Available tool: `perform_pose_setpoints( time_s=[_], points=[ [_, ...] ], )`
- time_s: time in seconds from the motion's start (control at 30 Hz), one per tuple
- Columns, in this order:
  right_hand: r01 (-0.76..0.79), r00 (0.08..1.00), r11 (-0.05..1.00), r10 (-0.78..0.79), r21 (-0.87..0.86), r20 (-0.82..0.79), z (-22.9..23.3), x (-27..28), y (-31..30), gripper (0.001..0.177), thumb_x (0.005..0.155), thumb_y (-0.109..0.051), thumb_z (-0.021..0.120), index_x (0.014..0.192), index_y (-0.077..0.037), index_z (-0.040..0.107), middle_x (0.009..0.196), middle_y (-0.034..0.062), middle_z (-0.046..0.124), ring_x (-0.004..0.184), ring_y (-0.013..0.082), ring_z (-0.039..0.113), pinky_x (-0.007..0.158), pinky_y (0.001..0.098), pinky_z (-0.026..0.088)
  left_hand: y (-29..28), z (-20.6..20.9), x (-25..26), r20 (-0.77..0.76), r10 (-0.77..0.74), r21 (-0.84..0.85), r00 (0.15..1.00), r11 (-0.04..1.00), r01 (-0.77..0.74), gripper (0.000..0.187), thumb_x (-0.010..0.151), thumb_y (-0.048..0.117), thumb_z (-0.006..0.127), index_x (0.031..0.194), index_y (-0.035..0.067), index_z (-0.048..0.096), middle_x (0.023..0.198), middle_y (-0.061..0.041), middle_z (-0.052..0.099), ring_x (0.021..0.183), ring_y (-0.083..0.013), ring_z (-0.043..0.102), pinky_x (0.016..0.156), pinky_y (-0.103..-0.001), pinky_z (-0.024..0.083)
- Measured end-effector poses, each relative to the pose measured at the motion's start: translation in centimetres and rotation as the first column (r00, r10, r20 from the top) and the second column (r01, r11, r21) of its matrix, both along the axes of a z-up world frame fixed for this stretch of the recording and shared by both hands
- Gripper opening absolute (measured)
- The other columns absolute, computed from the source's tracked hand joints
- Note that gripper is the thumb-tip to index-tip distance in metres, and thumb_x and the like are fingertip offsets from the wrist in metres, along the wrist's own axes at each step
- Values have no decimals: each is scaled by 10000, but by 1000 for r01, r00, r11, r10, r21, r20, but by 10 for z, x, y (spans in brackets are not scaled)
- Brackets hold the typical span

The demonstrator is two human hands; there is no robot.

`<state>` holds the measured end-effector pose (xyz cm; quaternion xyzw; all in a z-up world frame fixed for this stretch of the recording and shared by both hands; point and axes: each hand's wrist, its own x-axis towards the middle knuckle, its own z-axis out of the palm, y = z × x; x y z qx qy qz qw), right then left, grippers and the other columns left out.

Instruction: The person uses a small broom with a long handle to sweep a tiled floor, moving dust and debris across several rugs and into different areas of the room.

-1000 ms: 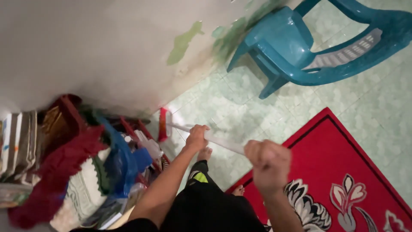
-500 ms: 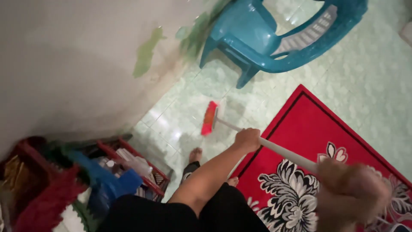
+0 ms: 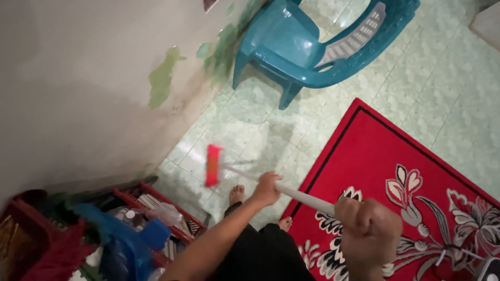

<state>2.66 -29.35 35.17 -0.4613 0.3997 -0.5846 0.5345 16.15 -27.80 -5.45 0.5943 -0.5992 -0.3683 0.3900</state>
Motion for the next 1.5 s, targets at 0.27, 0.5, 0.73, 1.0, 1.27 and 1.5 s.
perform_pose_setpoints(
  time_s=[0.27,0.5,0.73,1.0,1.27,1.5],
  points=[
    [32,983,974,-71,-224,-171,31,-30,-5,379,987,-252,488,657,-130,348,562,-20,257,416,113,243,473,364,248,-98,69,-99,-162,-306,-62,938,952,299,428,778,94,723,1205,124,695,1127,-204,694,1131,-397,631,1001,-481,512],
    [56,998,978,-47,-200,49,29,-93,-15,379,991,-210,499,656,-119,347,566,-9,278,472,134,279,522,370,280,-97,231,-60,110,-432,185,895,894,409,162,765,144,653,901,94,726,849,-157,725,870,-396,708,750,-523,564],
    [-73,972,995,85,-62,220,-14,-8,-30,382,994,-168,511,655,-107,345,570,1,298,528,154,315,571,376,312,-39,143,69,255,-138,353,957,935,41,299,736,59,669,1016,131,743,1086,-150,707,1068,-382,650,911,-480,533],
    [-131,989,985,138,-109,59,-17,62,-51,350,1000,-103,475,672,-63,358,596,61,385,590,189,360,682,387,380,-85,-9,99,344,96,-26,934,995,-93,628,638,67,790,1230,187,616,1342,-151,563,1311,-360,475,1055,-461,466],
    [333,914,923,-366,-193,-176,-29,12,-39,404,1057,-20,431,653,-17,455,569,27,427,481,145,433,451,337,408,-156,14,-21,475,-207,202,855,972,122,238,782,229,759,994,163,674,1109,-82,663,1140,-336,610,797,-530,565],
    [341,898,894,-402,-291,-179,-9,-90,6,292,987,-163,529,717,-119,424,520,-31,390,428,89,368,486,305,355,-131,160,-95,326,-463,249,824,883,397,152,772,249,756,854,121,743,979,-122,726,1017,-350,679,864,-591,528]
  ],
)
